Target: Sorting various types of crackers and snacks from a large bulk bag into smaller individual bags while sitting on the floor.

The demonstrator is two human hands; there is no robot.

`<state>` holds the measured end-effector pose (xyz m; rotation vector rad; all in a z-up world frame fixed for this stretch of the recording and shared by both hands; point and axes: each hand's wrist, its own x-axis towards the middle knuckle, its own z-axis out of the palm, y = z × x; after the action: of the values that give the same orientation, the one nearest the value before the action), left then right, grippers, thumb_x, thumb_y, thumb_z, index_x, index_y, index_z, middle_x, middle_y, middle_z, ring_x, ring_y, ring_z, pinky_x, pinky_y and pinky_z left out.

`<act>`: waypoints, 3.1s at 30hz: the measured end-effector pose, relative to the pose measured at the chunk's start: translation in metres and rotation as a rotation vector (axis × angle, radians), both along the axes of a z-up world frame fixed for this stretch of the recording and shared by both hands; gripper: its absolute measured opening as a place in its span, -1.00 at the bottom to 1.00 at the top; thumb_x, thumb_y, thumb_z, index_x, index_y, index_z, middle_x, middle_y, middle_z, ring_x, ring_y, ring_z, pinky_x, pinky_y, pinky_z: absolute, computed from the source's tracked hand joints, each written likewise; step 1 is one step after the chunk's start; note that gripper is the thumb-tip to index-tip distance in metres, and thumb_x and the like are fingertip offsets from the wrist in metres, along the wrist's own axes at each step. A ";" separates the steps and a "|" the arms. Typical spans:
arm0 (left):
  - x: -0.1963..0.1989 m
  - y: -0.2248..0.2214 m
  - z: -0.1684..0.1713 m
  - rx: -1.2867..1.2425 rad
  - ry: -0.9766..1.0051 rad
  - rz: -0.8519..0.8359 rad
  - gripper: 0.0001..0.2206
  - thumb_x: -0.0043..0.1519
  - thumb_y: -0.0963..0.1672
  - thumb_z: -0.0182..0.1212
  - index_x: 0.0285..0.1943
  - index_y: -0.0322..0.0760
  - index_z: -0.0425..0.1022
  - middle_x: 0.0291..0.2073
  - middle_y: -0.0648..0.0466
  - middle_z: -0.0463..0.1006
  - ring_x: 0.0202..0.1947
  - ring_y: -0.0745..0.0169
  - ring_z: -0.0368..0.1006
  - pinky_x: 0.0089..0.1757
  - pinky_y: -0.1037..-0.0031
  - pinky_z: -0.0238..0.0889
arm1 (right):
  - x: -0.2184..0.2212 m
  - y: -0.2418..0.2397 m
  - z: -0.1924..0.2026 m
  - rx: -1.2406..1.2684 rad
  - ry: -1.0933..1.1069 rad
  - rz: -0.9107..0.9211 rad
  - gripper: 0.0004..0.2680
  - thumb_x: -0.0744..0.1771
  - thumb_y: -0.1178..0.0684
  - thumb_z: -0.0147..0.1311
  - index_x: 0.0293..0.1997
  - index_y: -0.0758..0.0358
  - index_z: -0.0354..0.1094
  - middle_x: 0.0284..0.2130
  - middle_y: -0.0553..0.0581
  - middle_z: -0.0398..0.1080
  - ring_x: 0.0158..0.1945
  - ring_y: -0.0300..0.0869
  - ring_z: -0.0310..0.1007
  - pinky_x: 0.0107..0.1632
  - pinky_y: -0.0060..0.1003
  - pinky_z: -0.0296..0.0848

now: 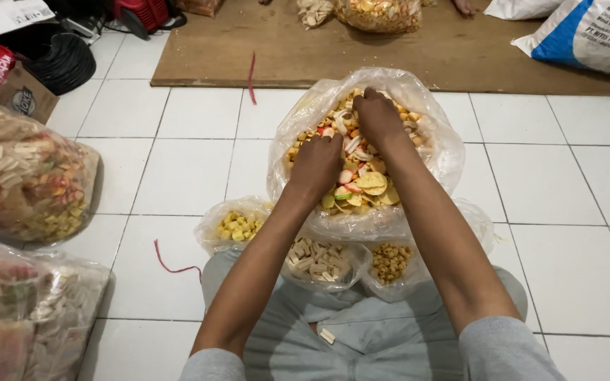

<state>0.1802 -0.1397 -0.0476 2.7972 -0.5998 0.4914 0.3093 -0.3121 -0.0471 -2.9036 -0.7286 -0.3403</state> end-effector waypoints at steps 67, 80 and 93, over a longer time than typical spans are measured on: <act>-0.193 0.093 0.049 -0.783 -0.193 0.172 -0.77 0.24 -0.32 0.24 0.06 -0.35 0.56 -0.17 -0.06 0.59 -0.30 0.04 0.57 -0.28 0.39 0.52 | -0.269 0.104 0.062 0.675 -0.048 0.615 -0.76 0.32 0.39 0.14 0.06 0.30 0.47 -0.12 0.17 0.47 -0.01 0.06 0.56 0.05 -0.15 0.57; -0.124 0.036 0.078 -0.396 -0.021 -0.142 -0.75 0.17 -0.29 0.32 0.02 -0.31 0.55 -0.21 -0.09 0.55 -0.14 -0.13 0.52 -0.09 0.21 0.43 | -0.235 -0.029 0.084 0.609 -0.191 0.218 -0.77 0.32 0.40 0.17 0.07 0.37 0.47 -0.19 0.26 0.48 -0.11 0.10 0.56 -0.05 -0.07 0.57; -0.070 0.001 0.043 -0.067 0.269 -0.184 -0.71 0.05 -0.22 0.44 -0.05 -0.14 0.60 -0.06 -0.12 0.48 -0.10 -0.32 0.50 -0.15 -0.04 0.48 | -0.223 -0.044 0.072 0.384 0.090 0.165 -0.67 0.22 0.24 0.33 0.07 0.19 0.41 -0.05 0.27 0.44 0.08 0.28 0.44 0.15 0.12 0.42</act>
<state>0.1104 -0.1384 -0.0042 2.6480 -0.7532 0.0947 0.0867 -0.3565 0.0246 -2.4647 -0.7839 -0.2916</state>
